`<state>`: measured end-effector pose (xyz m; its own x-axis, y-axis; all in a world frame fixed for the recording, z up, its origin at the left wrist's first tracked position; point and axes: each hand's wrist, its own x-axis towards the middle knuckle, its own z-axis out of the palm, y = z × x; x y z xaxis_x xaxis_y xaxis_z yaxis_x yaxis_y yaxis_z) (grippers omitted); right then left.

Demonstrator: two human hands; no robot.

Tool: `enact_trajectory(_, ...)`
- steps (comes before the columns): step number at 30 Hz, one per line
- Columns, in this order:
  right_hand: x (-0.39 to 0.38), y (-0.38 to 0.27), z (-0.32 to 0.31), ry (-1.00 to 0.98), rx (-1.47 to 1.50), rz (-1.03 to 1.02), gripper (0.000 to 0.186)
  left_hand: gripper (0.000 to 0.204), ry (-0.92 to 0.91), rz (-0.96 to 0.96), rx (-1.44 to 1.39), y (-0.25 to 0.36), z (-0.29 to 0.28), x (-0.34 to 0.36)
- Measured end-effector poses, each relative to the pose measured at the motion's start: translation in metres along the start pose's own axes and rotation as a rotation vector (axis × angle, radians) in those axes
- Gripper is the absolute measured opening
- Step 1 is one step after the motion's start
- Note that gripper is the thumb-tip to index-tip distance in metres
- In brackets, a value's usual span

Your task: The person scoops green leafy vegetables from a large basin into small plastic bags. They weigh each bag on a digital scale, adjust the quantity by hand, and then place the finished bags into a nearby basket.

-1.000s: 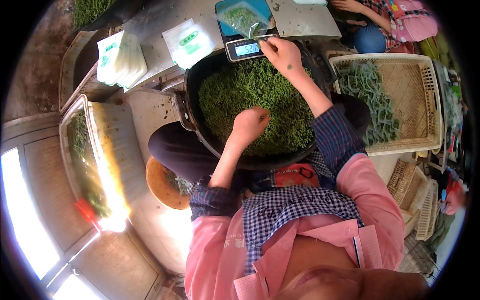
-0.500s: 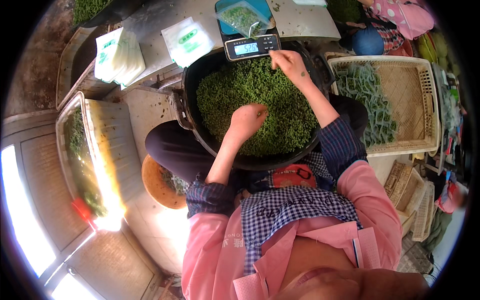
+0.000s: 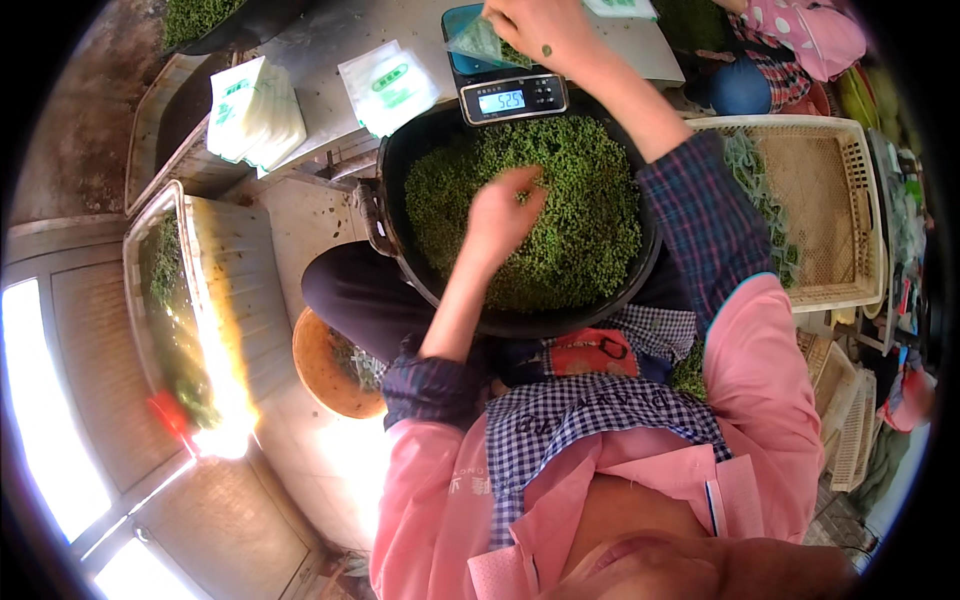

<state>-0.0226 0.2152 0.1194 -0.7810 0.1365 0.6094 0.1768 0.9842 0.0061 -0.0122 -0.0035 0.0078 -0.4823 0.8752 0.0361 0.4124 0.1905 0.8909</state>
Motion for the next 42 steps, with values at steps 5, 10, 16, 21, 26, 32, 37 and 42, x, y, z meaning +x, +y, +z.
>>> enact_trajectory(5, 0.008, -0.009, -0.044, -0.346, 0.142, 0.008, 0.016, 0.050, 0.502, 0.072, 0.012, 0.006, -0.051, 0.018)
enact_trajectory(10, 0.002, -0.004, -0.033, -0.165, 0.192, 0.115, 0.014, 0.045, 0.449, 0.017, -0.054, -0.010, -0.033, 0.005)
enact_trajectory(16, -0.056, 0.033, 0.051, -0.115, 0.037, 0.196, 0.021, 0.037, 0.279, 0.005, -0.044, -0.019, -0.010, 0.003)
enact_trajectory(21, -0.116, -0.028, 0.021, -0.123, 0.403, 0.511, 0.015, 0.030, 0.307, -0.029, -0.003, -0.045, -0.005, -0.012)
enact_trajectory(26, -0.217, -0.057, 0.082, -0.789, 0.260, 0.376, 0.013, 0.025, 0.183, 0.038, 0.047, -0.053, 0.013, -0.015)
enact_trajectory(32, -0.203, -0.072, 0.047, -0.600, 0.691, 0.540, 0.013, 0.047, 0.156, 0.034, 0.121, -0.048, 0.016, -0.014)
enact_trajectory(37, -0.197, -0.075, 0.038, -0.475, 1.105, 0.790, 0.011, 0.044, -0.040, -0.143, -0.161, -0.047, 0.028, -0.009)
enact_trajectory(42, -0.190, -0.075, 0.033, -0.459, 1.120, 0.841, 0.010, 0.025, -0.069, -0.319, -0.242, -0.042, 0.022, -0.006)
